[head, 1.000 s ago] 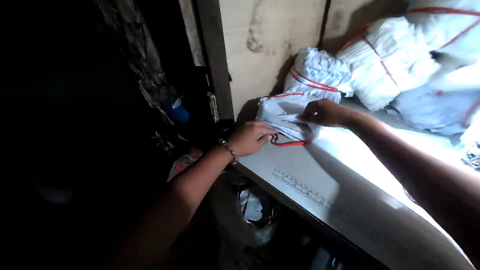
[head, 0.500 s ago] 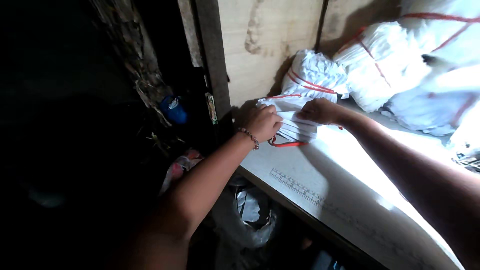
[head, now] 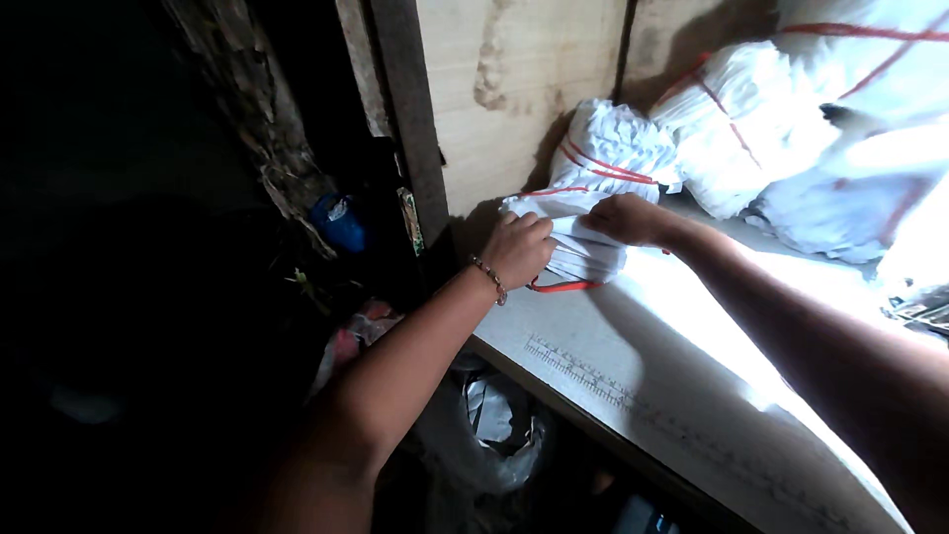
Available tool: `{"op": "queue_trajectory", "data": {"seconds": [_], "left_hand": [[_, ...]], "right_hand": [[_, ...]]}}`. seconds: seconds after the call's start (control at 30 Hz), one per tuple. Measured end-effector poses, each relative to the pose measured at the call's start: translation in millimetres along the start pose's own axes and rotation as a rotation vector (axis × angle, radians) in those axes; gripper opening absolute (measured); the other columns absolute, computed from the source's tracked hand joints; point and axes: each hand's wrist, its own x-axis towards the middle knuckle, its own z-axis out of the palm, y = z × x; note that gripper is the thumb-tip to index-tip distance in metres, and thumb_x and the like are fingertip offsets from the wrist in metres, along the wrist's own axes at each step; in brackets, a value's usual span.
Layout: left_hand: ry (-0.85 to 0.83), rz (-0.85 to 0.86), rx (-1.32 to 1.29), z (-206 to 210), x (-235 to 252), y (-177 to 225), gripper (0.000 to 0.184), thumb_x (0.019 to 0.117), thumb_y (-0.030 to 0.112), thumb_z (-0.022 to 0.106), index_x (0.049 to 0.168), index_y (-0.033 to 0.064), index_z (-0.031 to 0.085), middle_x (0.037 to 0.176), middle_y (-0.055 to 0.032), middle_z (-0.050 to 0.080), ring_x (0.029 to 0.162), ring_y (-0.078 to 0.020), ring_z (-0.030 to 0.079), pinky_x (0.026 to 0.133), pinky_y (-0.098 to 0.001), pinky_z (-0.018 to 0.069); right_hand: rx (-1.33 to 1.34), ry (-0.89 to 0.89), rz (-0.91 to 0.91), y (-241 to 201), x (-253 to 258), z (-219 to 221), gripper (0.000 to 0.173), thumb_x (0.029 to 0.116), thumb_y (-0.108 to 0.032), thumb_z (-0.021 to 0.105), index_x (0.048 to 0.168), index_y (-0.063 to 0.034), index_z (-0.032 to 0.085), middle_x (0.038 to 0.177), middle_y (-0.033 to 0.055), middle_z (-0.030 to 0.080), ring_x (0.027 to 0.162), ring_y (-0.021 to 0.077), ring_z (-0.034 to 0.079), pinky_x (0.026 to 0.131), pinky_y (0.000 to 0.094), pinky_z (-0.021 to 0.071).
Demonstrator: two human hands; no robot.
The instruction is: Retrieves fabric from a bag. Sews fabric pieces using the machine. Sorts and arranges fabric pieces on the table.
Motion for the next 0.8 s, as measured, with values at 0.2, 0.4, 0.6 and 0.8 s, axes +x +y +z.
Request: {"op": "queue_trajectory", "data": {"seconds": [0.2, 0.4, 0.6, 0.8], "left_hand": [[0.043, -0.006, -0.007, 5, -7, 0, 0.007, 0.0846, -0.004, 0.068, 0.085, -0.0029, 0.075, 0.088, -0.0186, 0.070, 0.084, -0.0372, 0.070, 0.070, -0.0524, 0.0545], [0.051, -0.080, -0.061, 3, -10, 5, 0.013, 0.0902, 0.000, 0.064, 0.088, -0.0015, 0.077, 0.085, -0.0181, 0.068, 0.081, -0.0358, 0.070, 0.071, -0.0498, 0.0555], [0.067, -0.240, -0.312, -12, 1, 12, 0.019, 0.0954, 0.006, 0.062, 0.096, -0.0007, 0.079, 0.089, -0.0204, 0.069, 0.087, -0.0369, 0.069, 0.080, -0.0519, 0.0541], [-0.330, -0.302, -0.209, -31, 30, 8, 0.030, 0.1051, 0.016, 0.053, 0.106, -0.0041, 0.075, 0.116, -0.0238, 0.068, 0.117, -0.0406, 0.062, 0.099, -0.0567, 0.0452]], "right_hand": [[-0.281, 0.063, -0.176, -11, -13, 23, 0.029, 0.1020, -0.014, 0.060, 0.125, 0.0038, 0.066, 0.123, 0.0241, 0.064, 0.109, 0.0427, 0.066, 0.091, 0.0575, 0.0535], [-0.303, 0.057, -0.116, -12, -10, 25, 0.026, 0.1038, -0.002, 0.049, 0.121, 0.0073, 0.066, 0.114, 0.0276, 0.067, 0.109, 0.0461, 0.066, 0.092, 0.0593, 0.0517], [-0.123, 0.030, -0.082, -5, 4, 2, 0.026, 0.1063, -0.008, 0.050, 0.118, 0.0074, 0.068, 0.108, 0.0282, 0.070, 0.105, 0.0446, 0.067, 0.096, 0.0575, 0.0483], [-0.179, -0.022, -0.109, -9, 5, 2, 0.026, 0.1062, -0.011, 0.052, 0.115, 0.0068, 0.069, 0.108, 0.0265, 0.070, 0.107, 0.0436, 0.067, 0.097, 0.0575, 0.0484]]}}
